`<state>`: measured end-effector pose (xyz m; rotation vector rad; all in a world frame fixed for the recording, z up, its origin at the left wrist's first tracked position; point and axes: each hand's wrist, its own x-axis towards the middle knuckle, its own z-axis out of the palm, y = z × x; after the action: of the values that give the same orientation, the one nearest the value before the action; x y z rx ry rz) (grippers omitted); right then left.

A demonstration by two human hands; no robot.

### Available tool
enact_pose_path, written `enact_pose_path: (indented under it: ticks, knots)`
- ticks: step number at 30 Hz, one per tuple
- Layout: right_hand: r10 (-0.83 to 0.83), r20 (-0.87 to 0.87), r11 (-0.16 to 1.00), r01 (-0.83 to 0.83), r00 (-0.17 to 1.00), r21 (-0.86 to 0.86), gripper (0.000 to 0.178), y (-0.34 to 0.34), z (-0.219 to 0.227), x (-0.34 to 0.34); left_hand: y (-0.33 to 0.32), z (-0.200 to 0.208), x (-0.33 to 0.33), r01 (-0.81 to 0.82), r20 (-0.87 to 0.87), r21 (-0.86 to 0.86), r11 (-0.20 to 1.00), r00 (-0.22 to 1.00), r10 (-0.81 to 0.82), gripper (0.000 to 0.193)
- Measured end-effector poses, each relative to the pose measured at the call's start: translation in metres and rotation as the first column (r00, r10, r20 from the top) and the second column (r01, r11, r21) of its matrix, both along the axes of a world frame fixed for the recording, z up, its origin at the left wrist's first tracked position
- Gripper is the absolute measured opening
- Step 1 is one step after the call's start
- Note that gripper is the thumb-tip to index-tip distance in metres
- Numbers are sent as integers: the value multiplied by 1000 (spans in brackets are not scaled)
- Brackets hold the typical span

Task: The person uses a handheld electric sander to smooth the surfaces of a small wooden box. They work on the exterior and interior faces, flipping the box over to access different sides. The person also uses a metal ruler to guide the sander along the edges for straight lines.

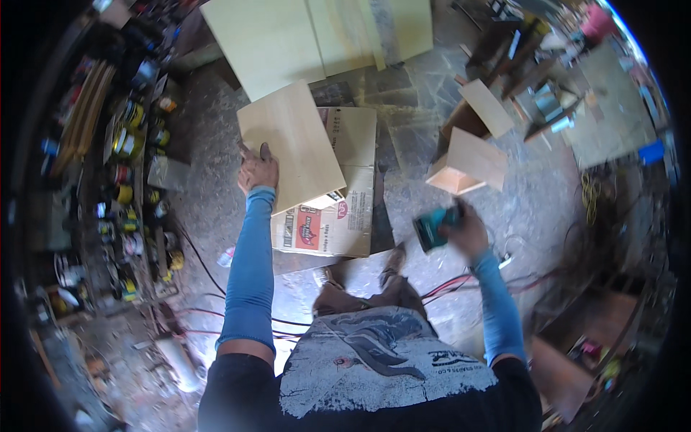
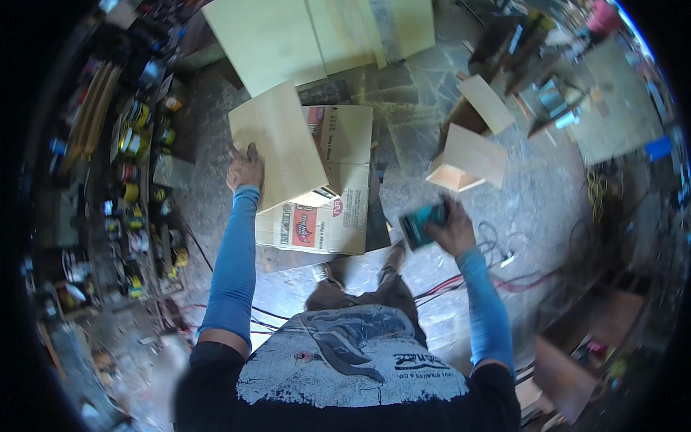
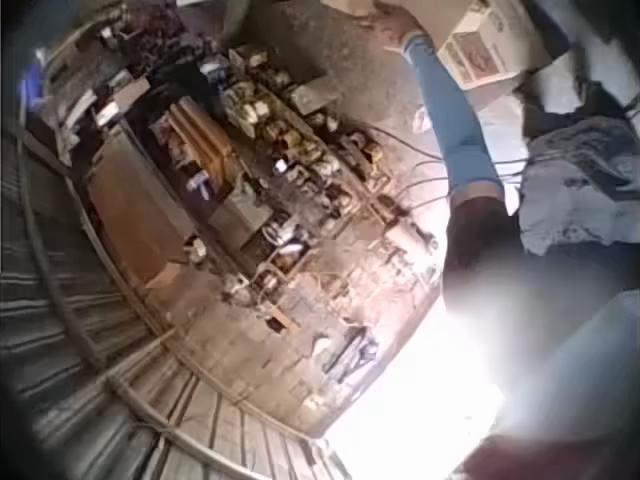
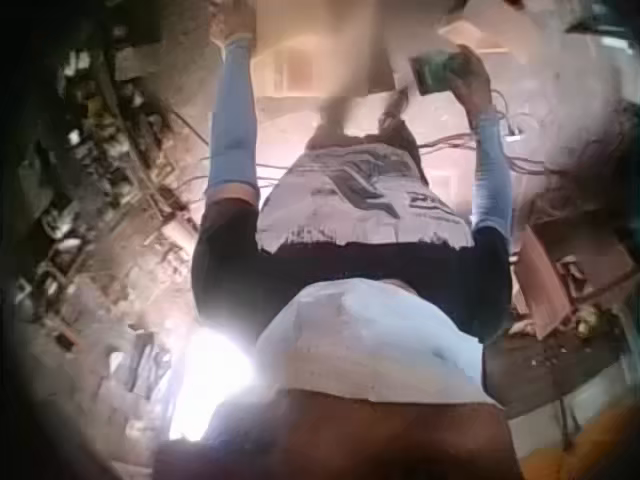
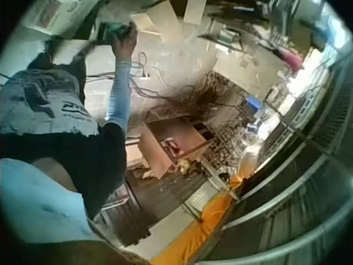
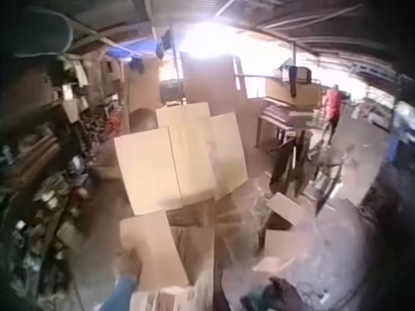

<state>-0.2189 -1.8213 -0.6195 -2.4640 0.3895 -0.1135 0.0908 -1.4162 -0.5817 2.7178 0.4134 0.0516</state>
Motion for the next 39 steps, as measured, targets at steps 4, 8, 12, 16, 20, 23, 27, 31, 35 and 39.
enact_pose_path:
  ticks: [4,8,12,16,20,23,27,31,35,39]
  knots:
    - [-129,-73,712,144,989,687,81,51,62,83,12,-13,11,57,47,208,976,997,-68,74]
    - [-84,76,767,16,994,641,79,60,52,152,-36,-5,51,285,35,455,844,941,-337,70]
    - [-52,-28,605,54,998,795,77,61,25,200,-58,-19,112,406,90,312,859,888,-452,68]
    - [43,-72,432,47,996,900,74,75,6,232,-68,-21,120,355,24,383,853,919,-393,68]
    - [29,-37,565,14,999,825,74,96,-19,328,-53,-22,119,347,15,392,852,924,-383,67]
    - [23,82,358,-85,996,930,80,93,-14,433,-54,-23,125,369,26,406,836,910,-415,65]
    - [66,57,616,-86,996,783,81,72,8,501,-66,-18,131,379,33,396,837,905,-425,66]
    - [100,5,587,-63,995,807,80,88,1,406,-58,-23,126,346,22,405,846,922,-387,68]
    - [106,-199,450,131,974,883,82,83,1,265,-57,-33,129,323,61,403,856,924,-377,68]
    - [148,-167,521,67,975,851,80,86,-6,228,-62,-27,126,354,34,396,847,917,-398,69]
